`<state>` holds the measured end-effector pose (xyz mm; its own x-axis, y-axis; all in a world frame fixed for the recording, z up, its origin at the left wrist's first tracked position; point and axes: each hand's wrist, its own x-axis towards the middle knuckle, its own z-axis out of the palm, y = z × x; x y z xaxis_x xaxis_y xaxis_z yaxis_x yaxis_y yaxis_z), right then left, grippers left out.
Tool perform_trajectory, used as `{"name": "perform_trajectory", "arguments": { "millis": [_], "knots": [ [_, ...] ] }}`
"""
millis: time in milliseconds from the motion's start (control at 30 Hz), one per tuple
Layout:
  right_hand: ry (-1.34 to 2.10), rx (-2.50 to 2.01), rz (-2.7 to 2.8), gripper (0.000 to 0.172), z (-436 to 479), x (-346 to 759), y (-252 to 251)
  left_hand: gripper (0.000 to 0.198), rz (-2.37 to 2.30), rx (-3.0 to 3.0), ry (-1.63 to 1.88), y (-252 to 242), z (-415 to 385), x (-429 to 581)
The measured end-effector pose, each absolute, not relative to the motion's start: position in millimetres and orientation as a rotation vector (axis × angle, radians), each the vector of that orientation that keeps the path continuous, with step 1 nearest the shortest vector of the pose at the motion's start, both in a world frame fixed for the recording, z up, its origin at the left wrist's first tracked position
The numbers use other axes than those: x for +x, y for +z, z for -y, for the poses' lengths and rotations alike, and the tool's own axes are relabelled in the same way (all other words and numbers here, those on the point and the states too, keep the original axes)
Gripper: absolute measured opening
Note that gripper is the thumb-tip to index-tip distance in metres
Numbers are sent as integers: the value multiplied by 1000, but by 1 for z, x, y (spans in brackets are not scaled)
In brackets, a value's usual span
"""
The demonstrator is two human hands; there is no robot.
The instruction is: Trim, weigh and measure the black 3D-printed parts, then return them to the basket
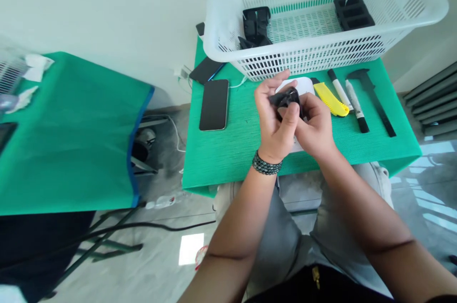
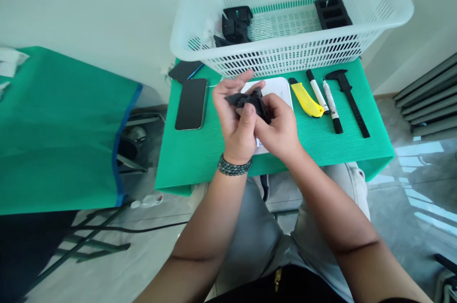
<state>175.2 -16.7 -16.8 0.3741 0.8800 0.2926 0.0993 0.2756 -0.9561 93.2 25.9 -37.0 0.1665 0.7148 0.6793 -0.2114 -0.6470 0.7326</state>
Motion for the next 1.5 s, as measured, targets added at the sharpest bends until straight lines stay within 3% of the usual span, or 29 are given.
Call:
{"name": "perform_trajectory", "arguments": {
  "millis": [300,500,667,900,1133,1333,1500],
  "knots": [
    [628,-1066,1067,55,18,173,-22,47,-556,1760,1429,-33,-22,85],
    [671,-1033,1110,41,23,169,-24,31,-612,1705,1509,-31,-28,86],
    [658,-1075,1058,45,26,161,-26,24,-604,1655,1496,-26,-26,84],
    [702,-1080,895,49,22,162,-27,37,-567,1869,1554,-34,-21,88],
    [758,-1108,448,34,14,179,-17,56,-552,2186,1397,-43,-11,99],
    [844,-1084,314,29,14,183,-8,59,-496,2263,1463,-43,-9,98],
    [1175,-862,292,28,16,185,-12,49,-465,2304,1670,-40,-6,93]
  ]
}}
